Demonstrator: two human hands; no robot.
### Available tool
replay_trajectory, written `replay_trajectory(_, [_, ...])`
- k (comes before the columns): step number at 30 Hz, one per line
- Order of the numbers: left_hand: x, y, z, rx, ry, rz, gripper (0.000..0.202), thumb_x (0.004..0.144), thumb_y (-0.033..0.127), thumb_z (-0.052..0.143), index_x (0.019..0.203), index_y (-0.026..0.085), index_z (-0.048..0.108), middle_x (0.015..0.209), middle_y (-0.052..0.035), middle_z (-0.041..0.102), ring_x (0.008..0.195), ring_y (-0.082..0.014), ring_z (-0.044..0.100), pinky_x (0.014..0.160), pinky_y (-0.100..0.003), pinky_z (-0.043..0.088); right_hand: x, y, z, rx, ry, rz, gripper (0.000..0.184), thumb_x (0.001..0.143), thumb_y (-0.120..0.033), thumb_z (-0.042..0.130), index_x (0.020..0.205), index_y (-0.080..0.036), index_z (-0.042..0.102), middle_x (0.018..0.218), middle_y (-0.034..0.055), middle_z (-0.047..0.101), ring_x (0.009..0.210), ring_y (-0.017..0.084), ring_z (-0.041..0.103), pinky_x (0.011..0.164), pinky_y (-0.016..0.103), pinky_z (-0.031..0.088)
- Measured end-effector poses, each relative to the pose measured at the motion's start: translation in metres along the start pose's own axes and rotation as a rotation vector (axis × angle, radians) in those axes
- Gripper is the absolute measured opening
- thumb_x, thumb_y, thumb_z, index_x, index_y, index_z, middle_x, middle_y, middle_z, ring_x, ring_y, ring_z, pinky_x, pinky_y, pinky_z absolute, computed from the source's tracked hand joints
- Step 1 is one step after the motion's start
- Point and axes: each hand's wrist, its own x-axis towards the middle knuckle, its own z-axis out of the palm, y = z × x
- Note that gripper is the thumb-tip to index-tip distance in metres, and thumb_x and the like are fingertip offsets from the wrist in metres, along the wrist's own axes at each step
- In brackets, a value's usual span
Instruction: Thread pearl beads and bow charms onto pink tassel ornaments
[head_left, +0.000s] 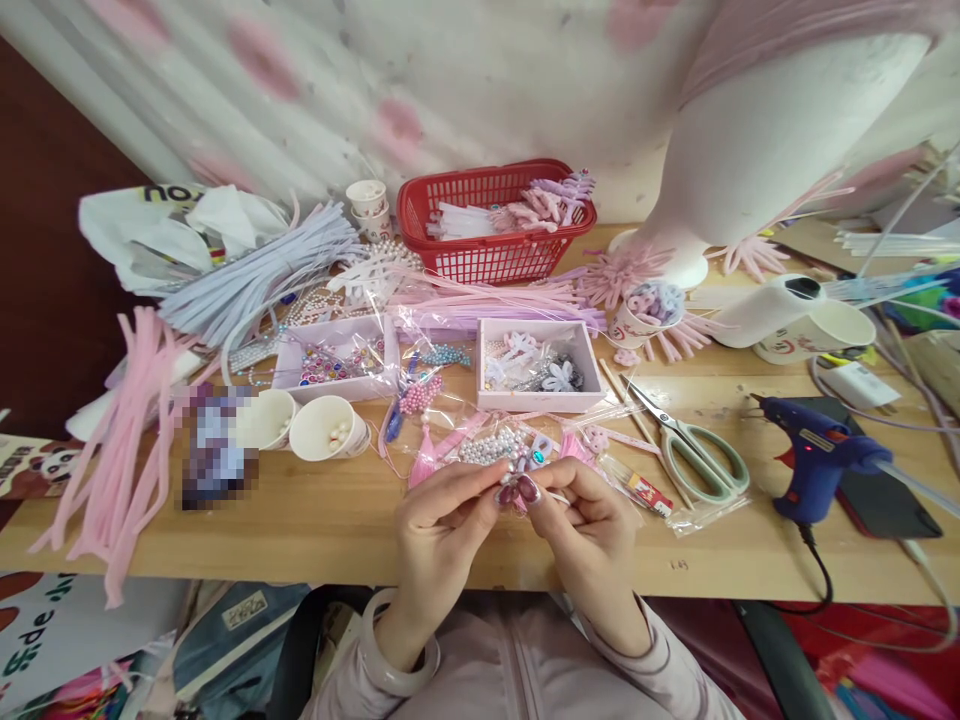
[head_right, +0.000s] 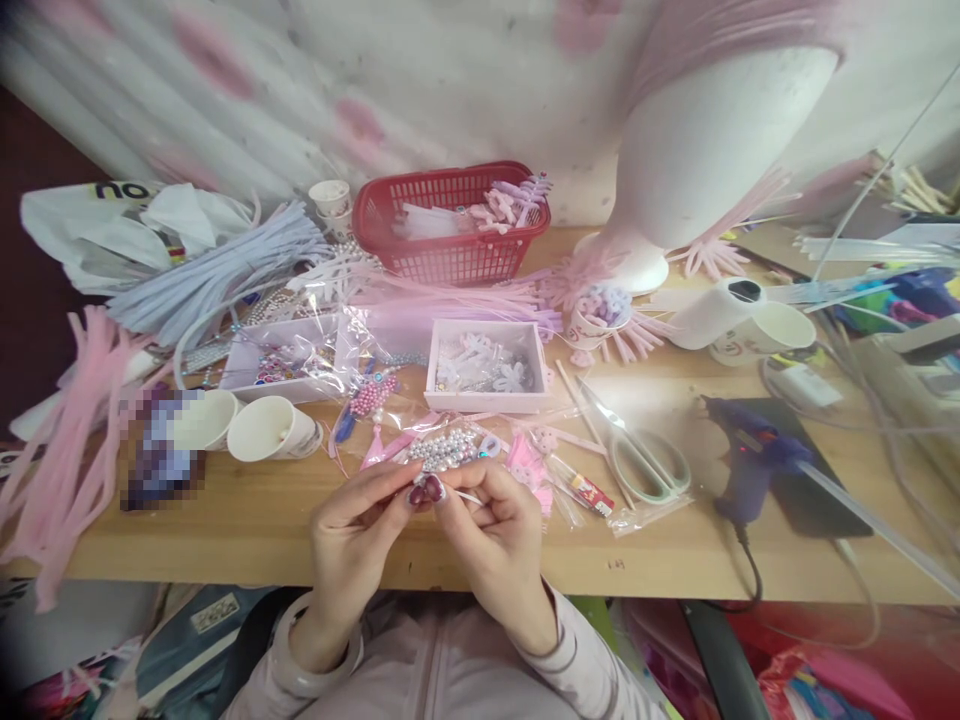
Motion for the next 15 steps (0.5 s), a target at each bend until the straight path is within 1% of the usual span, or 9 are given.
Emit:
replay_trajectory(4, [0.0001,0.0021,0.0,0.026,-0.008,0.002,0.022,0.085,0.016,0.074,0.102,0.029,0.082,0.093,-0.0053,0.082,0.079,-0.0188,0.077,0.065,-0.023,0.063,0.0014,-0.0007,0.0003,-0.004,-0.003,-0.001,0.025,0.087,-0.038,0.074,0.072,-0.019,0.069,0.05,-0.0039,0.056,0.038,0.006,0.037,0.034,0.017,0.03])
replay_trajectory(7, [0.0001,0.0035,0.0,0.019,-0.024,0.018,0.028,0.084,0.013,0.074,0.104,0.031,0.081,0.094,-0.0041,0.082,0.082,-0.0176,0.077,0.068,-0.021,0.063,0.0017,-0.0004,0.0005,0.016,-0.002,0.001,0.024,0.088,-0.038,0.074,0.072,-0.02,0.069,0.05,-0.0051,0.053,0.038,0.006,0.037,0.035,0.017,0.033])
replay_trajectory(9, [-0.0002,0.0031,-0.0003,0.006,-0.029,0.016,0.032,0.084,0.011,0.074,0.106,0.033,0.081,0.094,-0.0026,0.081,0.082,-0.0161,0.077,0.067,-0.019,0.062,0.0013,-0.0004,0.0005,0.033,-0.003,0.006,0.023,0.088,-0.037,0.074,0.073,-0.02,0.07,0.049,-0.0057,0.051,0.038,0.006,0.037,0.036,0.017,0.036])
replay_trajectory(12, [-0.0016,0.0008,-0.0009,-0.019,-0.032,-0.007,0.031,0.085,0.011,0.074,0.106,0.034,0.081,0.094,-0.0026,0.081,0.081,-0.0158,0.076,0.064,-0.018,0.061,0.0003,-0.0004,0.0003,0.049,-0.008,0.004,0.02,0.088,-0.035,0.075,0.075,-0.02,0.072,0.053,-0.0042,0.056,0.039,0.007,0.04,0.04,0.018,0.043])
replay_trajectory(15, [-0.0038,-0.0026,-0.001,-0.058,-0.024,-0.054,0.026,0.086,0.014,0.073,0.103,0.032,0.082,0.095,-0.0033,0.081,0.082,-0.0166,0.076,0.067,-0.02,0.062,-0.0004,0.0009,-0.0004,0.048,-0.003,0.002,0.015,0.087,-0.031,0.075,0.076,-0.021,0.073,0.059,-0.0018,0.065,0.043,0.008,0.049,0.045,0.018,0.049])
